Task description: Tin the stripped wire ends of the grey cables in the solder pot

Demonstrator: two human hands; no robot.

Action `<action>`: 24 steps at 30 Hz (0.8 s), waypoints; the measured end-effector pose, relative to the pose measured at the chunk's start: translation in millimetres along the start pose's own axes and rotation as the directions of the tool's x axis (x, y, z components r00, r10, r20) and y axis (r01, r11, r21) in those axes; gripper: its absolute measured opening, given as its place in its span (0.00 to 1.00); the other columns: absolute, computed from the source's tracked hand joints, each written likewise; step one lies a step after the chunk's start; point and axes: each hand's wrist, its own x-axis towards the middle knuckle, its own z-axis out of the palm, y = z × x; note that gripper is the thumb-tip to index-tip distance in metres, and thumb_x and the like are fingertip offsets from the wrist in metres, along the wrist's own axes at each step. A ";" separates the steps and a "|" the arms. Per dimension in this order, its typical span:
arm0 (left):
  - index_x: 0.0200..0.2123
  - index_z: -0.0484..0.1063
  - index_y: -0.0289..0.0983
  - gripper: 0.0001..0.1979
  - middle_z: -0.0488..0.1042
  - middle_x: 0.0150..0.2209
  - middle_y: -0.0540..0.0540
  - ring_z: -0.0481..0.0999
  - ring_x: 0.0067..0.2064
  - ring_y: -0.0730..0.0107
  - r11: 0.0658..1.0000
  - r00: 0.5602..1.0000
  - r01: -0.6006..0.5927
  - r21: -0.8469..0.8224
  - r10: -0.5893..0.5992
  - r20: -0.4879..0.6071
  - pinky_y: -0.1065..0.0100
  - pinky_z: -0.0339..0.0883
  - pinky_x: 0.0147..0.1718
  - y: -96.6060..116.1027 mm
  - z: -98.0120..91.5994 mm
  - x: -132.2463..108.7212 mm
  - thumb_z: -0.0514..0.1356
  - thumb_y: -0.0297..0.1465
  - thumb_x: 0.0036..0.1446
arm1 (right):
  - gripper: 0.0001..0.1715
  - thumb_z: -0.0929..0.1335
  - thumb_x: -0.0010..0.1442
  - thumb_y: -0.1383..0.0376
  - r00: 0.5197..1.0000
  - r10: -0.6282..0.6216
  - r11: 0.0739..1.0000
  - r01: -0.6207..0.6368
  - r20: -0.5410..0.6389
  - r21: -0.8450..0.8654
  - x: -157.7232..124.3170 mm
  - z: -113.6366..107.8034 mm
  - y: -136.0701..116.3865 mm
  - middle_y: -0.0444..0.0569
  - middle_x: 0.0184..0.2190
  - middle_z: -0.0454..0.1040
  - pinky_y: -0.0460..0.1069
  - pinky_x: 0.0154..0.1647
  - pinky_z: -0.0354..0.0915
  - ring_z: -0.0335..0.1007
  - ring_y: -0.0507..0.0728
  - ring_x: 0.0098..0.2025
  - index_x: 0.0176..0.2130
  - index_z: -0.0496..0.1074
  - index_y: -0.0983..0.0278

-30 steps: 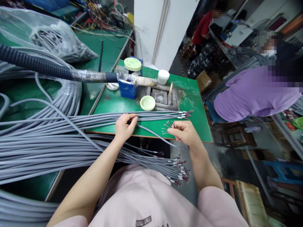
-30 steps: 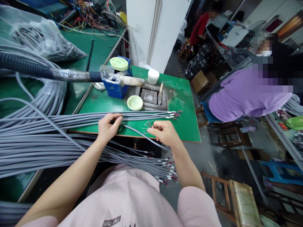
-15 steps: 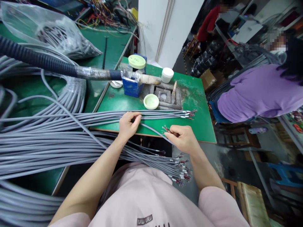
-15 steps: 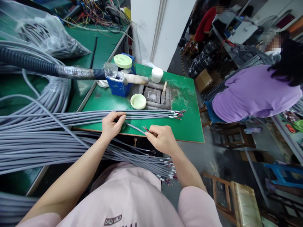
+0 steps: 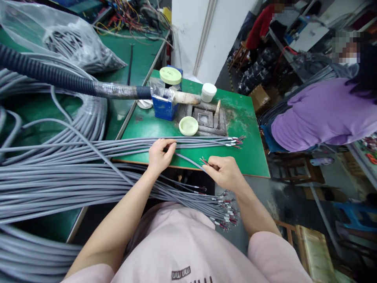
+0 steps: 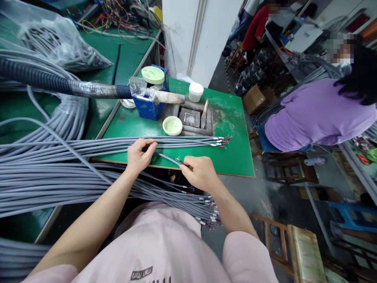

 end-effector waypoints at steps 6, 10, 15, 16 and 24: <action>0.33 0.76 0.37 0.08 0.75 0.27 0.49 0.71 0.30 0.71 1.000 1.000 -0.010 -0.001 0.010 -0.004 0.68 0.64 0.33 -0.6 0.4 -0.2 0.58 0.32 0.57 | 0.21 0.64 0.57 0.65 1.000 0.000 0.999 0.000 0.008 -0.035 1.6 2.6 0.7 0.38 0.15 0.50 0.47 0.24 0.41 0.44 0.47 0.19 0.19 0.50 0.63; 0.33 0.76 0.37 0.08 0.75 0.28 0.49 0.71 0.30 0.71 1.000 1.000 -0.007 0.000 0.007 -0.003 0.68 0.65 0.33 0.3 0.1 -0.5 0.58 0.32 0.57 | 0.21 0.64 0.57 0.65 1.000 0.004 0.998 -0.003 0.011 -0.056 2.4 4.2 1.8 0.38 0.15 0.50 0.48 0.24 0.40 0.45 0.47 0.19 0.19 0.50 0.64; 0.33 0.76 0.37 0.08 0.75 0.28 0.48 0.71 0.30 0.71 1.000 1.000 -0.010 0.007 0.010 -0.004 0.68 0.65 0.33 -0.4 0.5 0.0 0.58 0.32 0.57 | 0.21 0.64 0.57 0.65 1.000 -0.002 0.998 0.003 0.018 -0.056 1.8 5.9 3.6 0.38 0.14 0.50 0.48 0.24 0.40 0.45 0.47 0.19 0.19 0.50 0.64; 0.33 0.76 0.36 0.08 0.75 0.28 0.48 0.71 0.30 0.71 1.000 1.000 -0.012 0.004 0.012 -0.006 0.68 0.65 0.33 -1.1 0.8 0.2 0.58 0.32 0.57 | 0.21 0.64 0.57 0.65 1.000 -0.002 0.998 0.003 0.017 -0.056 1.6 6.0 3.9 0.38 0.14 0.50 0.48 0.25 0.40 0.45 0.47 0.19 0.19 0.50 0.64; 0.35 0.76 0.37 0.06 0.76 0.32 0.48 0.72 0.35 0.70 0.974 0.999 0.000 -0.227 0.010 0.043 0.67 0.66 0.36 24.8 -4.2 -6.5 0.60 0.32 0.56 | 0.21 0.64 0.56 0.64 1.000 0.016 0.999 -0.016 0.007 -0.043 -0.2 4.8 3.6 0.38 0.14 0.52 0.47 0.24 0.40 0.46 0.47 0.19 0.19 0.51 0.64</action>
